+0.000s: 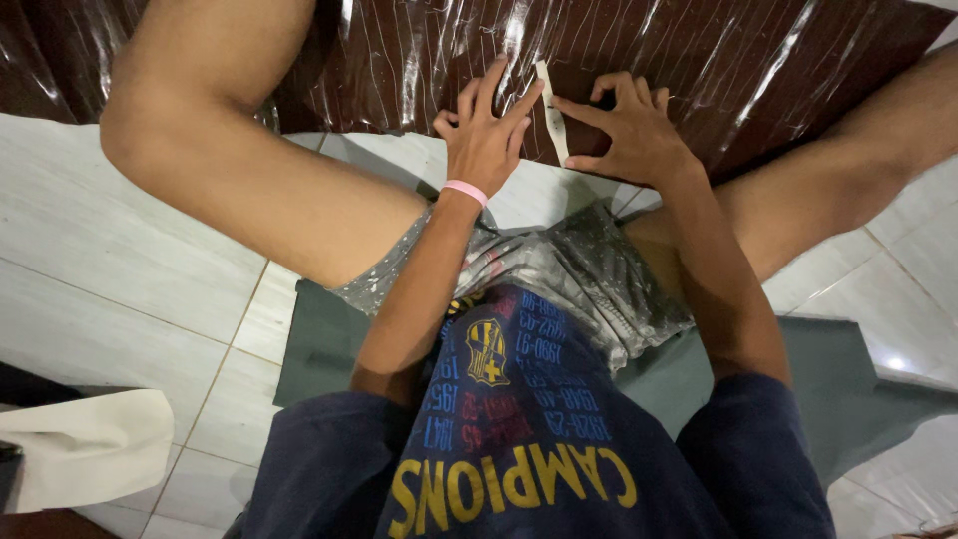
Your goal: The person sits cross-legged on the floor and applies strips of white tape to a brown mat. They use a small white tool to press the tape down firmly along its length, repeating the process for multiple strips.
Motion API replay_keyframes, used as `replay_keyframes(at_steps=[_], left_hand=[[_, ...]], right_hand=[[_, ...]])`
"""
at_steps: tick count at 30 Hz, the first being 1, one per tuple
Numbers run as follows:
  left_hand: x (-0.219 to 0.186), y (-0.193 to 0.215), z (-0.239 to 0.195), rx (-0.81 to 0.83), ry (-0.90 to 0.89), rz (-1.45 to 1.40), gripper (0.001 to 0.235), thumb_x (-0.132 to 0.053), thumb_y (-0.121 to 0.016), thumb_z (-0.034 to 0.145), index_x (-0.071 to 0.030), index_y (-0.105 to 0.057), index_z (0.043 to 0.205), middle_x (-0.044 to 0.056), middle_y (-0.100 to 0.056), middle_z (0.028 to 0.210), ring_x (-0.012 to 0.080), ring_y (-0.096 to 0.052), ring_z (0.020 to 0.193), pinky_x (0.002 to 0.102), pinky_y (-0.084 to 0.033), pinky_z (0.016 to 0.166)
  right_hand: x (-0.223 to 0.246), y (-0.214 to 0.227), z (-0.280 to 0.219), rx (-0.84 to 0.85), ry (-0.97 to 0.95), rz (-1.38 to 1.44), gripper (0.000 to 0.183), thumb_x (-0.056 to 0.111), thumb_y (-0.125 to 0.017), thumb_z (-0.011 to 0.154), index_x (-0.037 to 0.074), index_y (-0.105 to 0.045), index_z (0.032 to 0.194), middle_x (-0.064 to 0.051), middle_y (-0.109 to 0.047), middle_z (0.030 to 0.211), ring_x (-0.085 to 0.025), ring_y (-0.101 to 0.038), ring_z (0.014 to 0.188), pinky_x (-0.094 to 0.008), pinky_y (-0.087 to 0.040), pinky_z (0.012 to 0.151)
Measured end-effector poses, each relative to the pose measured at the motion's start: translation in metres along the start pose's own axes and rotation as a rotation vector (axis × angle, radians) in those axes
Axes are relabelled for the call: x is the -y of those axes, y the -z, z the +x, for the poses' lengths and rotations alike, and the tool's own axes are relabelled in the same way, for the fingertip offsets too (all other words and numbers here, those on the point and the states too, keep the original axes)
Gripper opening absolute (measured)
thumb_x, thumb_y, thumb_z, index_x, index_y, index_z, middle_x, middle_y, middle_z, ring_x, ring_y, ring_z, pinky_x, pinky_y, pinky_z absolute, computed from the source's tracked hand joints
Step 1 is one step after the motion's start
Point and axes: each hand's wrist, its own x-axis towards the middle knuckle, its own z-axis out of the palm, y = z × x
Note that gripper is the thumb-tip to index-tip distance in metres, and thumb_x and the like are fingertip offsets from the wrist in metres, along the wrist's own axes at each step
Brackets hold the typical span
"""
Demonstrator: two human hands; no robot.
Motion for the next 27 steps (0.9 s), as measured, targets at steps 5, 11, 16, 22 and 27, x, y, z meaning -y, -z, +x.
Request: replay_keyframes(at_steps=[5,11,16,22,27], left_hand=[[-0.001,-0.003,0.000,-0.003,-0.008,0.012,0.051,-0.026,-0.067,0.100,-0.041,-0.057,0.147,0.004,-0.031,0.164,0.0294,-0.040,0.139,0.054,-0.029,0.095],[-0.002,-0.011,-0.001,-0.025,-0.033,0.073,0.056,-0.021,-0.067,0.100,-0.038,-0.053,0.151,0.008,-0.028,0.165,0.0314,-0.037,0.139,0.056,-0.030,0.095],[-0.002,-0.013,-0.003,-0.025,-0.036,0.075,0.064,-0.018,-0.069,0.096,-0.038,-0.049,0.154,0.010,-0.027,0.166,0.0329,-0.036,0.140,0.056,-0.031,0.094],[-0.006,-0.012,0.000,0.008,-0.008,0.090,0.068,-0.016,-0.070,0.093,-0.035,-0.049,0.155,0.009,-0.025,0.167,0.0331,-0.035,0.143,0.054,-0.032,0.095],[-0.018,-0.004,0.003,0.021,0.011,0.004,0.075,-0.038,-0.080,0.085,-0.027,-0.048,0.151,0.017,-0.022,0.163,0.0398,-0.031,0.140,0.059,-0.030,0.089]], right_hand=[[-0.001,-0.003,-0.001,0.003,0.001,-0.008,0.083,0.064,-0.078,0.079,0.045,-0.050,0.155,-0.009,-0.042,0.130,-0.032,-0.039,0.126,-0.055,-0.031,0.105],[-0.002,-0.006,0.001,0.022,-0.017,-0.026,0.084,0.068,-0.075,0.082,0.044,-0.048,0.157,-0.010,-0.042,0.132,-0.033,-0.039,0.127,-0.056,-0.030,0.106],[-0.001,-0.008,0.003,0.040,-0.052,-0.017,0.085,0.069,-0.075,0.079,0.044,-0.048,0.156,-0.010,-0.042,0.134,-0.033,-0.039,0.125,-0.055,-0.032,0.106],[-0.003,-0.010,0.001,0.016,-0.044,-0.003,0.085,0.069,-0.076,0.080,0.044,-0.049,0.157,-0.011,-0.042,0.133,-0.035,-0.039,0.125,-0.056,-0.031,0.106],[-0.002,-0.010,0.003,-0.021,-0.023,-0.012,0.084,0.067,-0.077,0.080,0.042,-0.050,0.156,-0.011,-0.043,0.133,-0.035,-0.039,0.125,-0.056,-0.030,0.105]])
